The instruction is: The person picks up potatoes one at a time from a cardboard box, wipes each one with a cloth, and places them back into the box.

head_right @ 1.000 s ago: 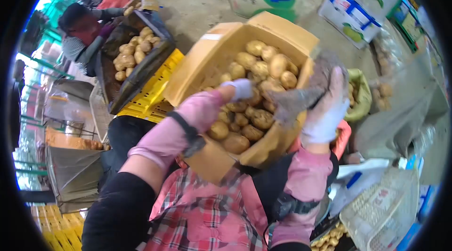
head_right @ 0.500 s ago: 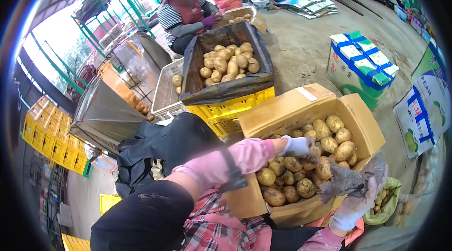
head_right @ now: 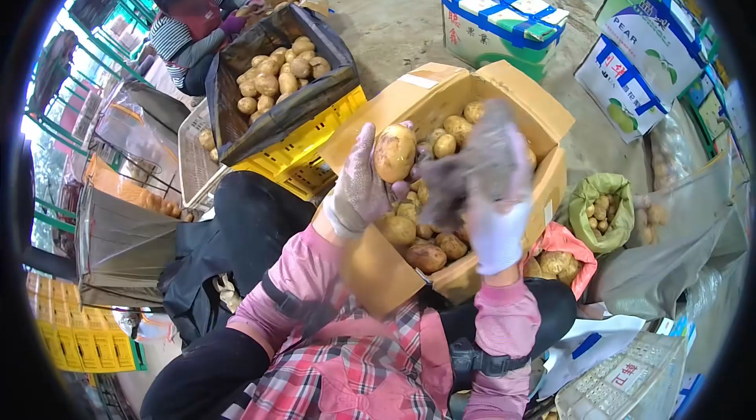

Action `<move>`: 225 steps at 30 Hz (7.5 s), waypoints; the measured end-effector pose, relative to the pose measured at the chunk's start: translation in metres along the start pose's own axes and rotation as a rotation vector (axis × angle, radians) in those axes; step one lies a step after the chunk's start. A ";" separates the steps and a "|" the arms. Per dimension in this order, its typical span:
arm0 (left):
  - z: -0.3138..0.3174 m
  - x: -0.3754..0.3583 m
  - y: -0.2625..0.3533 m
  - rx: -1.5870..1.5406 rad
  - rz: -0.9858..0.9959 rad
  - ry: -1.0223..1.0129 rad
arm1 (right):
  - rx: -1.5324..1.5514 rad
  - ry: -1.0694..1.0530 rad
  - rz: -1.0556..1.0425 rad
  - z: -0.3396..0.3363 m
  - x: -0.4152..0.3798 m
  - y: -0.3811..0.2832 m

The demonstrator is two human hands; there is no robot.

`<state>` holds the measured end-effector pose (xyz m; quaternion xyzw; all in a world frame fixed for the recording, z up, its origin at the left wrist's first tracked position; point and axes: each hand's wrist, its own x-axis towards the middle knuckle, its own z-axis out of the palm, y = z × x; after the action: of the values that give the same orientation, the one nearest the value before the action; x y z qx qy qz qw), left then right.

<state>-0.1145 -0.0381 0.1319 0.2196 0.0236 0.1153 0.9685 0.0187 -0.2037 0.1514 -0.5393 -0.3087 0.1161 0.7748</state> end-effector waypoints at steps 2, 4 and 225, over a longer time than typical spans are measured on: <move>-0.002 -0.003 -0.019 0.541 0.199 0.351 | 0.148 -0.206 -0.026 0.022 -0.010 0.008; 0.005 -0.003 -0.037 0.305 0.231 0.430 | -0.634 -0.486 -0.460 0.040 -0.017 0.018; 0.033 0.024 -0.038 0.194 0.102 0.288 | -0.736 -0.272 -0.482 0.032 -0.014 0.001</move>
<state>-0.0799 -0.0793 0.1458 0.2942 0.1620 0.1919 0.9222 -0.0113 -0.1855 0.1526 -0.6713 -0.5447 -0.1150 0.4893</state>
